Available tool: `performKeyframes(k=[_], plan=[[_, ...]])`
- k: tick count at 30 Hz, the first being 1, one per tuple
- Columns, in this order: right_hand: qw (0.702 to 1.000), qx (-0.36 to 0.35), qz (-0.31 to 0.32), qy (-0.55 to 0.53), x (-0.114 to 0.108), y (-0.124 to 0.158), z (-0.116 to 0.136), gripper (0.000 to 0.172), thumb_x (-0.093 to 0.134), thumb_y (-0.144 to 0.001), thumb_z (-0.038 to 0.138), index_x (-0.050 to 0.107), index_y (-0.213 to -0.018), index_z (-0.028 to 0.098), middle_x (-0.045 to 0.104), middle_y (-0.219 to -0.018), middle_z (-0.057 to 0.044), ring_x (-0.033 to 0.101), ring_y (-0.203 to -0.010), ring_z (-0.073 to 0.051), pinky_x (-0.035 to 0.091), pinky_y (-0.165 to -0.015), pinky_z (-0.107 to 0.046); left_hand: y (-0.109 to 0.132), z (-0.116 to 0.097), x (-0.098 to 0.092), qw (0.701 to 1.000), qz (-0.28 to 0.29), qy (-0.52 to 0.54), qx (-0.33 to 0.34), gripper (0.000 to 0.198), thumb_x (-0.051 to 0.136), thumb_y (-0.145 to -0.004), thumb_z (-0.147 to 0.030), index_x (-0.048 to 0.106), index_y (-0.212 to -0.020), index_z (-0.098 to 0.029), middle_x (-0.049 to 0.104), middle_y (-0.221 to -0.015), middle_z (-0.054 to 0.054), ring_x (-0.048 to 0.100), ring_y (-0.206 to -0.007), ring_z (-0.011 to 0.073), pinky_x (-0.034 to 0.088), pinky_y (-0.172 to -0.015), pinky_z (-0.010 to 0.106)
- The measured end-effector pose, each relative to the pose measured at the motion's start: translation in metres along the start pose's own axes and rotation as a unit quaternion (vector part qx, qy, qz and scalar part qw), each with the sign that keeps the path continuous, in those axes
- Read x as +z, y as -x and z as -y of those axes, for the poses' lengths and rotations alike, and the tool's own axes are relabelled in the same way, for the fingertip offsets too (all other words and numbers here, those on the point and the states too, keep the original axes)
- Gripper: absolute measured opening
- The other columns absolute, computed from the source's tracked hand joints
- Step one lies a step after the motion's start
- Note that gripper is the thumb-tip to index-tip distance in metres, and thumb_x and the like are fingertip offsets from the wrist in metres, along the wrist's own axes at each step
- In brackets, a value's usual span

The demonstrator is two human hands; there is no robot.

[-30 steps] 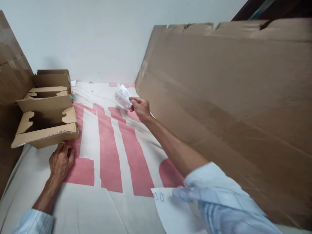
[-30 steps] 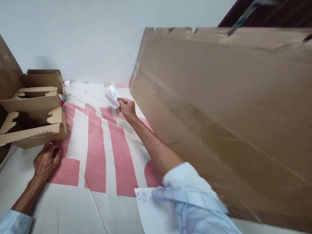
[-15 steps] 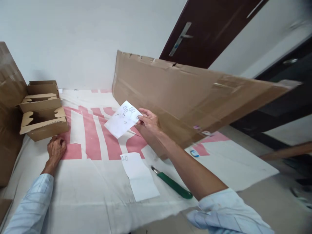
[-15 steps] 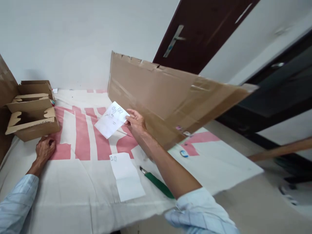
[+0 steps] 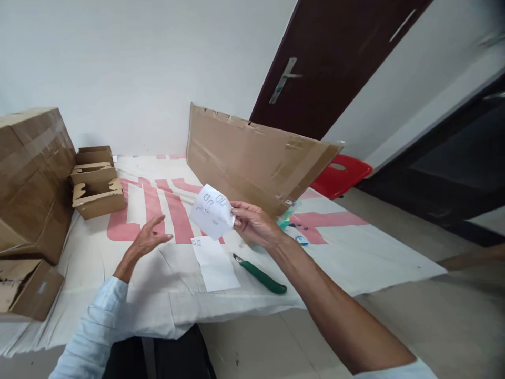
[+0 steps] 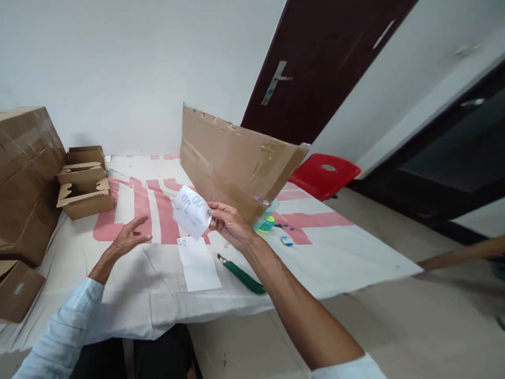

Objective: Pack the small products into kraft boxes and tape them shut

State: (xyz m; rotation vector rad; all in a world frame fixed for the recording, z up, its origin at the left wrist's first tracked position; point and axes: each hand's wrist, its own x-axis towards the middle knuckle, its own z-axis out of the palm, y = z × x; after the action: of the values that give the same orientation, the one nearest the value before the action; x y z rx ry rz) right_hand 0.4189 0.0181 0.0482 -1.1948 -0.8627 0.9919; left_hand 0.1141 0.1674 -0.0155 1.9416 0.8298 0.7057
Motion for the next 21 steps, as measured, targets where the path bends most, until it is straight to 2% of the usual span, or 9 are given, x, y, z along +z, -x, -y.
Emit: performKeyframes(k=[2, 4, 6, 9, 12, 16, 19, 21], plan=[[0.999, 0.028, 0.025, -0.014, 0.002, 0.018, 0.003, 0.036, 0.086, -0.067, 0.036, 0.075, -0.095, 0.019, 0.058, -0.061, 0.006, 0.046, -0.047, -0.007, 0.043, -0.049, -0.023, 0.008, -0.024, 0.026, 0.995, 0.049, 0.085, 0.027, 0.085, 0.091, -0.069, -0.049, 0.065, -0.145, -0.024, 0.057, -0.158, 0.017, 0.055, -0.143, 0.0380, 0.053, -0.104, 0.044], [0.998, 0.043, 0.028, -0.020, 0.002, 0.031, 0.004, 0.036, 0.087, -0.066, 0.036, 0.075, -0.094, 0.018, 0.059, -0.061, 0.006, 0.045, -0.046, -0.007, 0.042, -0.047, -0.022, 0.020, -0.041, 0.048, 0.983, 0.094, 0.158, 0.018, 0.077, 0.093, -0.066, -0.051, 0.073, -0.133, -0.020, 0.071, -0.140, 0.016, 0.066, -0.127, 0.0367, 0.056, -0.096, 0.042], [0.999, 0.042, 0.016, -0.009, 0.000, 0.040, 0.002, 0.036, 0.088, -0.064, 0.037, 0.076, -0.093, 0.018, 0.061, -0.062, 0.005, 0.046, -0.046, -0.007, 0.042, -0.046, -0.023, 0.036, -0.048, 0.065, 0.967, 0.117, 0.223, -0.023, 0.063, 0.093, -0.064, -0.056, 0.080, -0.109, -0.015, 0.080, -0.110, 0.013, 0.074, -0.100, 0.0320, 0.057, -0.081, 0.037], [0.999, 0.012, -0.015, 0.036, -0.005, 0.049, -0.007, 0.037, 0.088, -0.062, 0.038, 0.076, -0.090, 0.018, 0.065, -0.065, 0.004, 0.050, -0.047, -0.008, 0.042, -0.046, -0.023, 0.062, -0.048, 0.081, 0.958, 0.112, 0.250, -0.082, 0.054, 0.091, -0.064, -0.061, 0.078, -0.083, -0.012, 0.076, -0.079, 0.008, 0.068, -0.070, 0.0223, 0.051, -0.062, 0.031], [0.994, -0.010, -0.029, 0.101, -0.006, 0.053, -0.022, 0.034, 0.087, -0.062, 0.041, 0.075, -0.085, 0.019, 0.063, -0.058, 0.004, 0.051, -0.047, -0.009, 0.041, -0.045, -0.023, 0.085, -0.044, 0.089, 0.962, 0.091, 0.234, -0.113, 0.047, 0.088, -0.068, -0.058, 0.073, -0.073, -0.013, 0.068, -0.067, 0.003, 0.058, -0.059, 0.0156, 0.041, -0.054, 0.026], [0.988, -0.022, -0.003, 0.150, -0.002, 0.051, -0.047, 0.029, 0.082, -0.067, 0.045, 0.074, -0.081, 0.021, 0.061, -0.052, 0.003, 0.052, -0.047, -0.012, 0.041, -0.045, -0.024, 0.109, -0.036, 0.088, 0.964, 0.046, 0.209, -0.158, 0.043, 0.086, -0.069, -0.053, 0.069, -0.065, -0.014, 0.063, -0.061, 0.000, 0.052, -0.056, 0.0131, 0.035, -0.052, 0.024], [0.974, -0.043, -0.013, 0.222, -0.006, 0.042, -0.064, 0.025, 0.070, -0.079, 0.045, 0.074, -0.085, 0.021, 0.070, -0.065, -0.001, 0.058, -0.052, -0.014, 0.048, -0.051, -0.026, 0.128, -0.024, 0.079, 0.962, 0.018, 0.186, -0.201, 0.043, 0.086, -0.066, -0.054, 0.069, -0.065, -0.014, 0.063, -0.060, 0.001, 0.053, -0.055, 0.0137, 0.035, -0.051, 0.024], [0.941, -0.038, -0.041, 0.333, -0.017, 0.034, -0.073, 0.026, 0.058, -0.088, 0.040, 0.075, -0.092, 0.021, 0.077, -0.081, -0.005, 0.066, -0.063, -0.017, 0.053, -0.058, -0.029, 0.139, -0.014, 0.068, 0.958, -0.001, 0.168, -0.230, 0.044, 0.086, -0.064, -0.055, 0.069, -0.065, -0.014, 0.063, -0.059, 0.002, 0.053, -0.053, 0.0143, 0.035, -0.050, 0.024]])
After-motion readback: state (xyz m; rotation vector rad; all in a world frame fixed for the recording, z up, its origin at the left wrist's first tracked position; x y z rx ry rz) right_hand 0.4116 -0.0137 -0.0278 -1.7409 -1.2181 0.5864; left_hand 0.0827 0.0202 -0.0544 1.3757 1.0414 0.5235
